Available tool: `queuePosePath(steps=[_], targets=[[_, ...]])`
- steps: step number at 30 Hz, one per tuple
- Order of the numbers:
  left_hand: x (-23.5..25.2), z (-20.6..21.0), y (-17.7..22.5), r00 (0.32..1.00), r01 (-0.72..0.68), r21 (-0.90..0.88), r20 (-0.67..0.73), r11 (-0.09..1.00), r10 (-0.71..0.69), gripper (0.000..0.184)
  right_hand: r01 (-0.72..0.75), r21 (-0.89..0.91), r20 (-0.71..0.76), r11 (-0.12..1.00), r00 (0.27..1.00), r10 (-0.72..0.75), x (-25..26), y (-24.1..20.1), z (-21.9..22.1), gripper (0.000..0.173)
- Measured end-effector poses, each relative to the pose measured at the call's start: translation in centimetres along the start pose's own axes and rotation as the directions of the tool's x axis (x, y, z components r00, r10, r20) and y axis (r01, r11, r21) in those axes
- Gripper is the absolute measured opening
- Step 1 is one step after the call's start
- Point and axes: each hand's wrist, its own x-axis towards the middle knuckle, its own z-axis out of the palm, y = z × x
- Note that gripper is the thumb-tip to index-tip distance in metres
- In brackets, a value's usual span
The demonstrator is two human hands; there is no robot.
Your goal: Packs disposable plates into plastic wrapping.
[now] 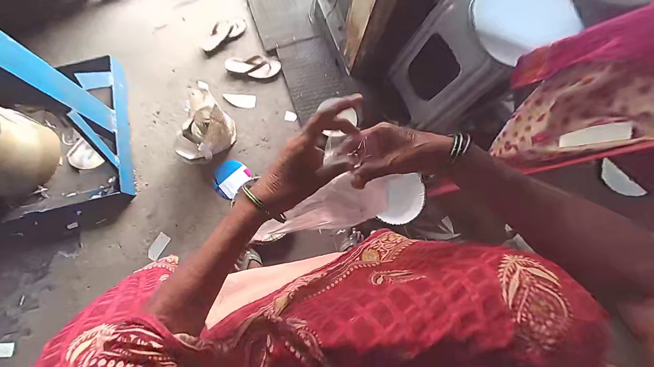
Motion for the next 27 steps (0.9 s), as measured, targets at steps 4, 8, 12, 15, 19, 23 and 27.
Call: queuePosePath(steps=[4, 8, 12, 15, 19, 23, 27], targets=[[-2.1, -4.1, 4.1, 0.971, 0.234, -0.069, -0.042, 0.97, -0.237, 0.094, 0.014, 0.106, -0.229, 0.994, 0.973, 0.01, -1.0, -6.3, 0.7, 0.011], [-6.2, -5.6, 6.4, 0.929, 0.367, 0.012, 0.042, 0.93, -0.367, 0.038, 0.084, 0.053, -0.357, 0.995, 0.932, -0.059, -1.6, -10.4, 3.1, 0.013], [-8.8, -4.5, 7.4, 0.898, 0.319, -0.267, -0.22, 0.909, -0.38, 0.019, 0.113, 0.032, -0.507, 0.993, 0.858, -0.081, -1.5, -12.6, 5.8, 0.015], [-9.3, -4.4, 8.1, 0.843, 0.281, -0.364, -0.348, 0.888, -0.41, 0.02, 0.115, 0.014, -0.61, 0.993, 0.788, -0.083, -1.9, -13.1, 7.5, 0.012], [-9.2, -5.5, 6.7, 0.907, 0.184, -0.229, -0.336, 0.956, -0.255, 0.022, 0.122, 0.031, -0.611, 0.992, 0.788, -0.078, -2.4, -12.1, 8.4, 0.015], [-10.1, -6.0, 5.6, 0.923, 0.197, -0.136, -0.307, 0.971, -0.23, 0.022, 0.155, 0.147, -0.574, 0.977, 0.818, -0.044, -2.4, -10.7, 8.5, 0.024], [-10.6, -6.5, 5.3, 0.901, 0.216, -0.23, -0.329, 0.949, -0.284, 0.018, 0.234, 0.176, -0.624, 0.956, 0.778, -0.076, -1.5, -8.9, 8.2, 0.011]])
